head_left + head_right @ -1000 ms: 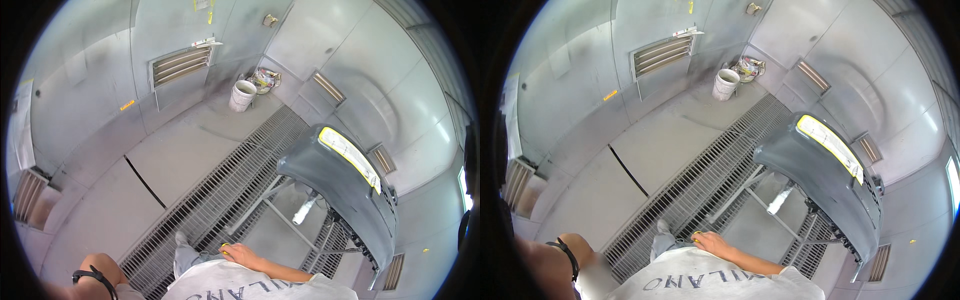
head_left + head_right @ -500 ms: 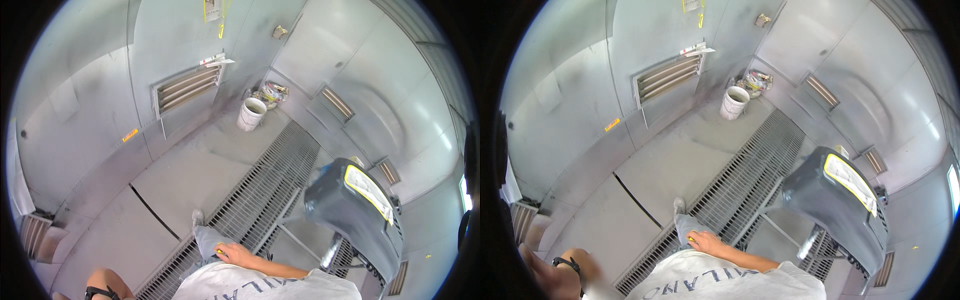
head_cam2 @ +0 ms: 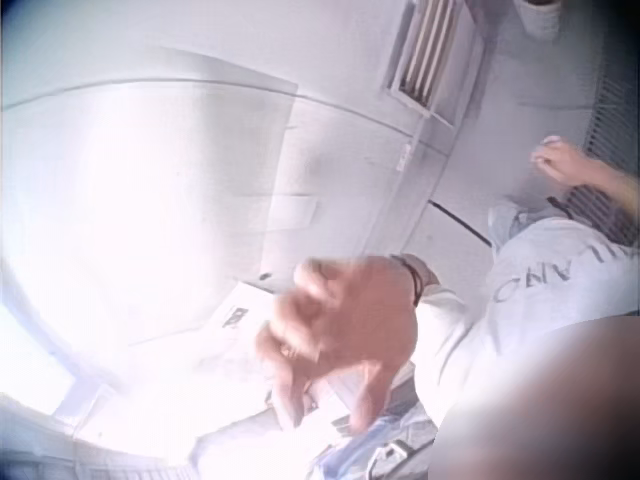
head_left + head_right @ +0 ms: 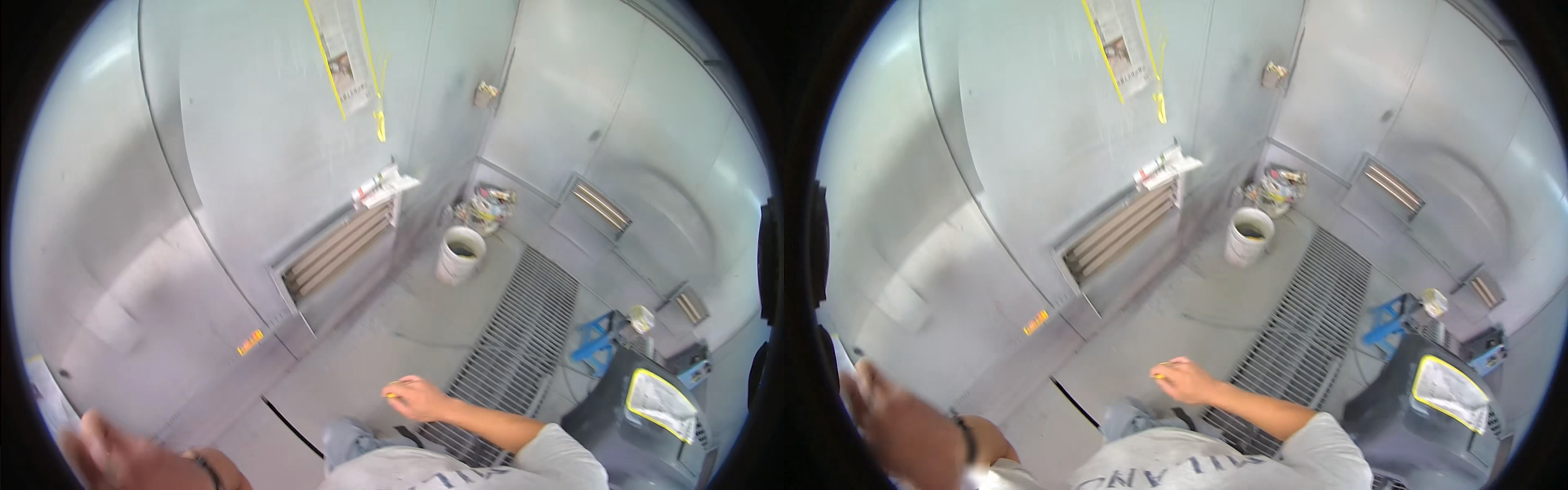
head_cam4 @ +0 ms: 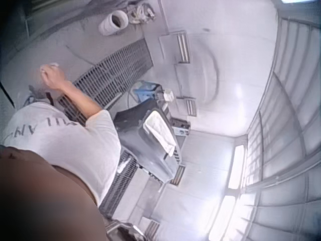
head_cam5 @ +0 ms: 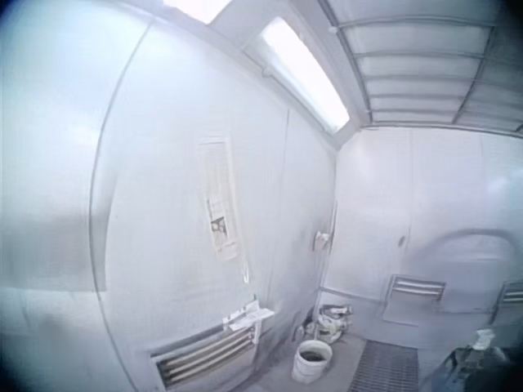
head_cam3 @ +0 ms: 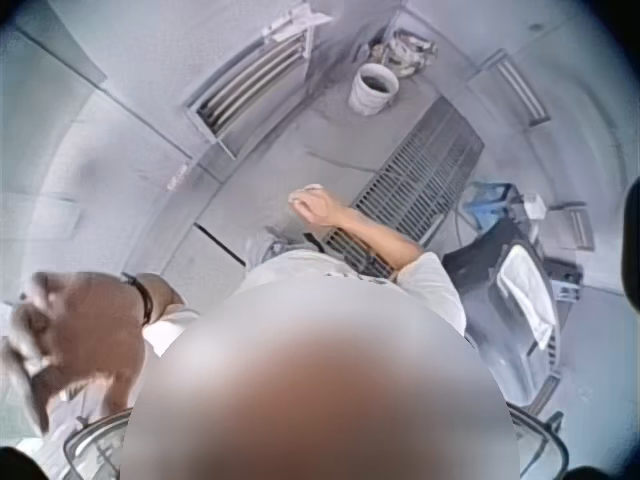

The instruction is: The person applies yellow masking tape around the edges of a newspaper sheet placed on a gray car bumper to protect the surface. They smooth the tape along the curved edges and corners, then remove the newspaper and tape to reveal the masked area.

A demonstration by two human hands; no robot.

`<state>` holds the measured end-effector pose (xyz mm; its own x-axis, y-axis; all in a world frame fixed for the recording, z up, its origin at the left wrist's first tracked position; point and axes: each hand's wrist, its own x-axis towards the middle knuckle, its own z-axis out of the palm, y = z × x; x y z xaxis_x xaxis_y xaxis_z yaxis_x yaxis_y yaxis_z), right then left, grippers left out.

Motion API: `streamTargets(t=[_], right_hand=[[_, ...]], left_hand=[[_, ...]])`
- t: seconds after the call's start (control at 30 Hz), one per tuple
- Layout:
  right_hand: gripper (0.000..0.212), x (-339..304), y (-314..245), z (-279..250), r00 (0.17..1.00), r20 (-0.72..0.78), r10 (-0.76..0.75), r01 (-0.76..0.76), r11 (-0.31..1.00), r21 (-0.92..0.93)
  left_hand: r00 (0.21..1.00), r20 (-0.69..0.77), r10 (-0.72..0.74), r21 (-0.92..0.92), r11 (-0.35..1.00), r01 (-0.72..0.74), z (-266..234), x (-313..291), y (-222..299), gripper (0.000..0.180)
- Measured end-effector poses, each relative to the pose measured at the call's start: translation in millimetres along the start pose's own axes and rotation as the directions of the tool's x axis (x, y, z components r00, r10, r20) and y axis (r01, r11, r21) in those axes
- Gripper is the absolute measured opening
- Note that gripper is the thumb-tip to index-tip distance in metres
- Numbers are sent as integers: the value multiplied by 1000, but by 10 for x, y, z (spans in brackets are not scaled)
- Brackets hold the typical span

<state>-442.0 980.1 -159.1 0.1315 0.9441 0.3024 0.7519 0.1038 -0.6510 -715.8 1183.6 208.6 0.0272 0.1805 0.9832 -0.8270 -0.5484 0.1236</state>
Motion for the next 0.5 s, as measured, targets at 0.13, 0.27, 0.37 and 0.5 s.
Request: streamTargets(t=[0.13, 0.27, 0.37, 0.5], right_hand=[[29, 1154, 649, -1130, 997, -72, -11, -10, 958, -287], [33, 2542, 777, -2347, 916, -245, -319, 167, 855, -490], [50, 3454, 583, -3191, 907, -289, -307, 119, 844, -523], [41, 4592, 341, -4291, 895, -268, -356, 102, 750, -654]], left_hand=[[992, -100, -79, 420, 900, 114, -207, -44, -1496, 33], [985, 28, -171, 705, 702, 101, -509, 464, -3113, 29], [992, 107, -72, 851, 523, -54, -704, 1155, -4169, 24], [976, 207, 67, 964, 156, -215, -862, 2452, -5194, 27]])
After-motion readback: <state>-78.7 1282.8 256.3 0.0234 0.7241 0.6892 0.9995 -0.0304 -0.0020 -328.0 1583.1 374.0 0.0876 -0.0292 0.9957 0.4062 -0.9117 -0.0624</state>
